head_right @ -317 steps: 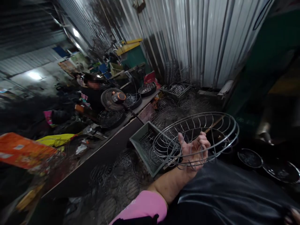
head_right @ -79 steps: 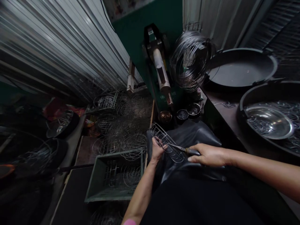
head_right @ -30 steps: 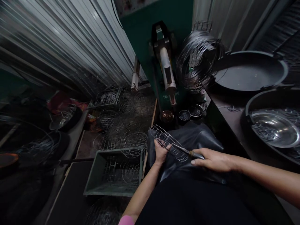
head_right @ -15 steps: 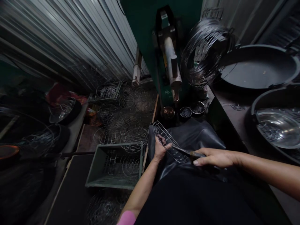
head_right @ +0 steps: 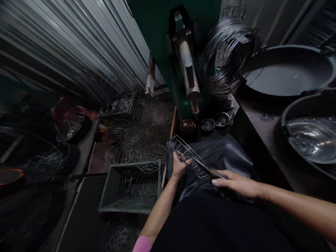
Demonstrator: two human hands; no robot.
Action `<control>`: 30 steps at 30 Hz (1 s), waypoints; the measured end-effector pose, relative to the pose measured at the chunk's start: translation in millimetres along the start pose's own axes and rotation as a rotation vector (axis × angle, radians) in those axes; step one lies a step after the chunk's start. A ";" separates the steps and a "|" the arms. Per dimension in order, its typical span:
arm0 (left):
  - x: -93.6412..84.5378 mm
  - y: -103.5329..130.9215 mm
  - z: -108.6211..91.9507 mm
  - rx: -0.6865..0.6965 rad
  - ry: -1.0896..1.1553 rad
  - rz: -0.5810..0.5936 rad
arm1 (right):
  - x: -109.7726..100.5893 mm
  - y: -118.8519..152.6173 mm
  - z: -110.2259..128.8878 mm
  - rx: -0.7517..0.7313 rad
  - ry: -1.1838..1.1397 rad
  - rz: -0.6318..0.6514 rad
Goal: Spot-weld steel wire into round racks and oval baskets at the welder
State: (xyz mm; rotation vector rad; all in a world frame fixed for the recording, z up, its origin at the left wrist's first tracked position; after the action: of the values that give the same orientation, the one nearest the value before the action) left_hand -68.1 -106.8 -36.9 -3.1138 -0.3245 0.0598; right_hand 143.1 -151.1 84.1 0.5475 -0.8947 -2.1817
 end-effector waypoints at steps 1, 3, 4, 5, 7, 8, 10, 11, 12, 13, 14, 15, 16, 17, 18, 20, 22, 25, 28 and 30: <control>3.3 -2.4 -1.6 0.012 0.008 -0.017 | -1.8 0.1 -0.5 0.003 -0.005 -0.055; 11.8 -7.1 -6.1 0.031 0.028 -0.047 | -6.5 0.6 -2.8 0.026 -0.004 -0.130; 16.4 -9.2 -8.8 0.037 0.034 -0.058 | -9.8 1.1 -4.3 0.041 -0.007 -0.150; 20.8 -10.9 -11.4 0.041 0.035 -0.068 | -13.5 1.6 -6.0 0.060 -0.014 -0.160; 28.3 -13.1 -15.9 0.050 0.017 -0.075 | -21.5 2.5 -9.8 0.108 -0.043 -0.157; 31.1 -13.6 -17.3 0.055 -0.002 -0.077 | -25.3 2.8 -11.5 0.130 -0.063 -0.151; 34.9 -13.9 -17.5 0.052 -0.054 -0.078 | -31.0 3.0 -13.8 0.158 -0.112 -0.128; 35.9 -13.9 -16.6 0.047 -0.083 -0.081 | -33.1 3.0 -14.4 0.163 -0.134 -0.121; 36.6 -14.0 -15.3 0.044 -0.109 -0.086 | -34.8 3.1 -14.7 0.162 -0.151 -0.117; 37.0 -14.2 -13.8 0.042 -0.130 -0.091 | -36.0 3.4 -14.9 0.159 -0.160 -0.116; 37.5 -14.6 -12.4 0.041 -0.145 -0.095 | -36.8 3.8 -15.0 0.154 -0.161 -0.115; 37.9 -15.2 -11.3 0.044 -0.155 -0.099 | -37.0 4.6 -15.2 0.149 -0.156 -0.111; 38.4 -15.9 -10.5 0.047 -0.163 -0.101 | -36.7 5.5 -15.3 0.144 -0.148 -0.101; 38.9 -16.6 -10.0 0.052 -0.169 -0.102 | -36.2 6.5 -15.6 0.139 -0.141 -0.093; 39.6 -17.2 -10.0 0.057 -0.174 -0.100 | -35.6 7.4 -15.8 0.135 -0.136 -0.087; 41.1 -18.0 -11.3 0.061 -0.187 -0.096 | -34.1 8.5 -16.3 0.133 -0.137 -0.081; 42.7 -18.0 -13.7 0.051 -0.219 -0.088 | -32.7 7.8 -17.6 0.146 -0.128 -0.087; 45.1 -16.3 -17.9 0.022 -0.319 -0.080 | -38.5 4.7 -19.9 0.118 -0.060 -0.228; 49.1 -13.4 -19.5 0.014 -0.415 -0.080 | -48.6 -0.3 -27.6 0.059 0.034 -0.389; 53.4 -11.5 -17.6 0.013 -0.452 -0.080 | -53.4 -6.4 -38.9 0.064 0.094 -0.433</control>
State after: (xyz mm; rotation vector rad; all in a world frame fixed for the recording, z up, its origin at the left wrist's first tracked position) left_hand -17.5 -84.6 -21.1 -3.0368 -0.4472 0.7655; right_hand 199.0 -125.2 59.4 0.9398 -0.8570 -2.4894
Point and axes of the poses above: each hand's wrist, its own y-axis away from the middle knuckle, its own x-axis out of the palm, z = x × y, the point moved 5 cm from there along -y, towards the middle knuckle, and after that the axes turned 15 degrees about x, right-handed, at the moved point
